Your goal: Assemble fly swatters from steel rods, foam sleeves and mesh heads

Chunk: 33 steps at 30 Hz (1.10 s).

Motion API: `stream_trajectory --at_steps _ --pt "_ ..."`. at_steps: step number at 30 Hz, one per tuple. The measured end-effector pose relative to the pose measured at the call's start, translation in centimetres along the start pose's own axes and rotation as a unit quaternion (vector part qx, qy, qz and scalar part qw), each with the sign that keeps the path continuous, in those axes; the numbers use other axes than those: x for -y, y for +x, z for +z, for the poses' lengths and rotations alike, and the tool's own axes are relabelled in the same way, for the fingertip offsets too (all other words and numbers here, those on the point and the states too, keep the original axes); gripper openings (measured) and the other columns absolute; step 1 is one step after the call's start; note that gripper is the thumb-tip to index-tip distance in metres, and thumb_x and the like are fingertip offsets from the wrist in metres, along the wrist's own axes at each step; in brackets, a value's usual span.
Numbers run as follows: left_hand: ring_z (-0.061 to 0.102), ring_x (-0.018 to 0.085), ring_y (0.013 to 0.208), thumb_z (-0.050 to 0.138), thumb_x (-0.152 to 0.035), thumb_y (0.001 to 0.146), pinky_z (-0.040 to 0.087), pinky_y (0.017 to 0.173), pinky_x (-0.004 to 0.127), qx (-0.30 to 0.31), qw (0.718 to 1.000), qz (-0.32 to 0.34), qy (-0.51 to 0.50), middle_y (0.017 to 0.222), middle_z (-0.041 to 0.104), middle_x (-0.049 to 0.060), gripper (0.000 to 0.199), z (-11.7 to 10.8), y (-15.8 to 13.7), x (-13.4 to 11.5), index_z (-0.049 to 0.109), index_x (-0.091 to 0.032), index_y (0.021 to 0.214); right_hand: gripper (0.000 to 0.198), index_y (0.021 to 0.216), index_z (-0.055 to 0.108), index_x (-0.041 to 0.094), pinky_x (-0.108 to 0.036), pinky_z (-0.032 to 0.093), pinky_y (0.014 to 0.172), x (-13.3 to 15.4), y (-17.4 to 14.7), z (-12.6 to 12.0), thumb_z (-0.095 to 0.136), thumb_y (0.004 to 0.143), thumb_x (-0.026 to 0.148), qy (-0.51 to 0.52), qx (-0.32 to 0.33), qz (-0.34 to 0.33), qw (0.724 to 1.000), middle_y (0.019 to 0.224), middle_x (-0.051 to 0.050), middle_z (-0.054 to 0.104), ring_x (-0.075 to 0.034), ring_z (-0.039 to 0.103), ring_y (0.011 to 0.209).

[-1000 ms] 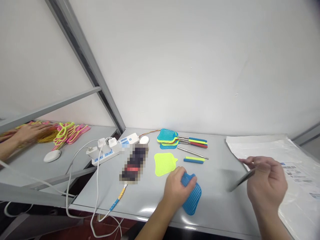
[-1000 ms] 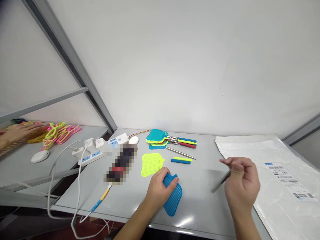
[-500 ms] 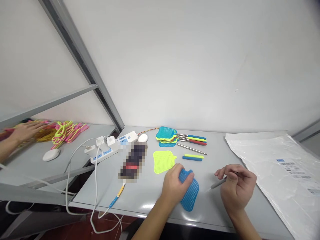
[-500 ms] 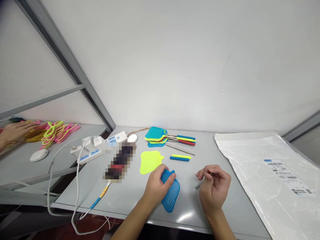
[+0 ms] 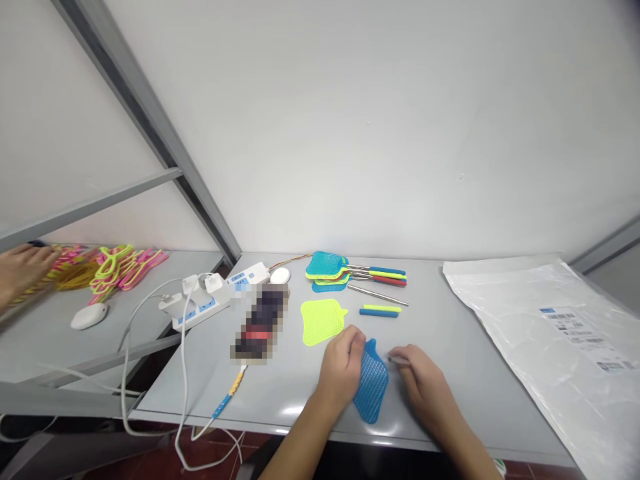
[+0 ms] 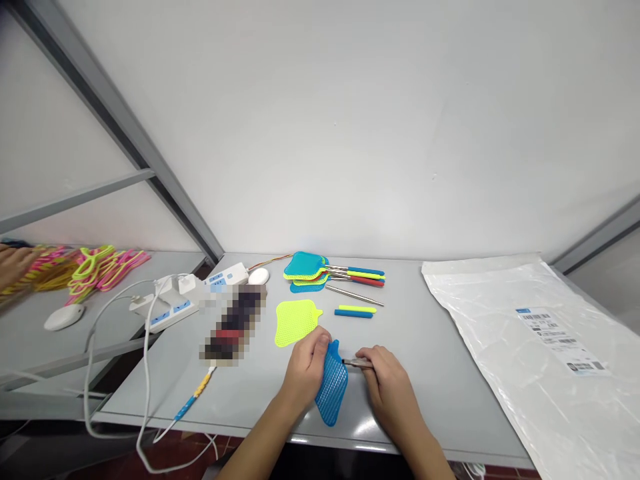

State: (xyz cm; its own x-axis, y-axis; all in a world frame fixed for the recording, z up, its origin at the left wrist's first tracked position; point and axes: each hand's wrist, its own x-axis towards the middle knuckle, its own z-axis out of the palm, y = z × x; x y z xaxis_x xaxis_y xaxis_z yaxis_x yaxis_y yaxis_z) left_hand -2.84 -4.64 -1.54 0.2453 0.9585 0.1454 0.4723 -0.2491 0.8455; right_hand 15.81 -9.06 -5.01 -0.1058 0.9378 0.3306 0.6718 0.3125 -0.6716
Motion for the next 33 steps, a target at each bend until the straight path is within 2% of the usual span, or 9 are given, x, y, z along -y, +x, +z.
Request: stream_trajectory --at_steps 2,5,8,11,14,17,22,33 --pt "0.051 0.015 0.064 0.032 -0.041 0.098 0.037 0.062 0.027 0.021 1.0 0.012 -0.004 0.065 0.052 -0.001 0.039 -1.1 0.0 -0.2 0.05 -0.02 0.07 0.022 0.098 0.058 0.022 -0.035 0.047 0.073 -0.1 0.1 0.2 0.036 0.097 0.023 -0.035 -0.014 -0.007 0.999 0.085 -0.004 0.059 -0.02 0.057 0.081" --pt "0.053 0.016 0.065 0.038 -0.041 0.097 0.037 0.062 0.027 0.051 0.998 0.029 0.029 0.066 0.056 0.0 0.038 -3.9 0.2 -0.6 0.054 -0.02 0.069 0.02 0.095 0.058 0.022 -0.036 0.043 0.075 -0.2 0.3 0.5 0.038 0.097 0.023 -0.092 -0.027 -0.005 0.995 0.082 -0.003 0.056 -0.02 0.054 0.08" --pt "0.056 0.017 0.069 0.037 -0.041 0.097 0.035 0.063 0.028 0.068 0.983 0.055 0.161 0.073 0.062 0.001 0.037 -6.9 0.7 -1.3 0.057 -0.021 0.073 0.016 0.096 0.059 0.023 -0.037 0.04 0.076 -0.2 0.5 0.7 0.046 0.096 0.031 -0.127 -0.005 0.01 0.992 0.085 -0.003 0.056 -0.021 0.053 0.083" --pt "0.057 0.018 0.069 0.035 -0.037 0.098 0.032 0.064 0.03 0.094 0.947 0.09 0.295 0.074 0.065 0.001 0.037 -8.5 1.3 -1.8 0.059 -0.021 0.073 0.017 0.097 0.06 0.024 -0.035 0.038 0.075 -0.1 0.7 0.9 0.048 0.096 0.036 -0.141 0.016 0.024 0.99 0.086 -0.003 0.056 -0.021 0.053 0.083" --pt "0.057 0.018 0.067 0.036 -0.031 0.097 0.031 0.066 0.032 0.116 0.908 0.124 0.383 0.071 0.065 0.002 0.037 -8.5 2.0 -2.1 0.059 -0.02 0.07 0.021 0.096 0.061 0.024 -0.034 0.036 0.074 0.0 0.8 1.0 0.043 0.098 0.034 -0.156 0.022 0.032 0.987 0.085 -0.003 0.055 -0.02 0.052 0.082" --pt "0.058 0.018 0.066 0.039 -0.029 0.095 0.03 0.069 0.033 0.132 0.889 0.151 0.411 0.068 0.065 0.002 0.036 -7.8 2.8 -2.2 0.059 -0.019 0.067 0.023 0.093 0.062 0.024 -0.034 0.035 0.074 0.0 0.7 1.0 0.042 0.099 0.035 -0.169 0.021 0.035 0.985 0.084 -0.003 0.055 -0.02 0.051 0.081" --pt "0.058 0.018 0.064 0.046 -0.027 0.09 0.028 0.067 0.033 0.146 0.884 0.164 0.412 0.066 0.067 0.003 0.031 -7.0 3.7 -2.2 0.062 -0.019 0.065 0.021 0.092 0.062 0.024 -0.034 0.033 0.073 0.0 0.7 0.9 0.045 0.098 0.035 -0.177 0.018 0.036 0.983 0.082 -0.002 0.054 -0.02 0.051 0.081" --pt "0.061 0.019 0.065 0.051 -0.026 0.085 0.03 0.066 0.032 0.176 0.877 0.155 0.419 0.068 0.07 0.004 0.025 -6.7 4.1 -1.4 0.065 -0.019 0.065 0.021 0.091 0.062 0.024 -0.033 0.03 0.072 0.1 0.6 1.0 0.046 0.097 0.036 -0.188 0.012 0.025 0.982 0.081 -0.002 0.054 -0.02 0.049 0.079"
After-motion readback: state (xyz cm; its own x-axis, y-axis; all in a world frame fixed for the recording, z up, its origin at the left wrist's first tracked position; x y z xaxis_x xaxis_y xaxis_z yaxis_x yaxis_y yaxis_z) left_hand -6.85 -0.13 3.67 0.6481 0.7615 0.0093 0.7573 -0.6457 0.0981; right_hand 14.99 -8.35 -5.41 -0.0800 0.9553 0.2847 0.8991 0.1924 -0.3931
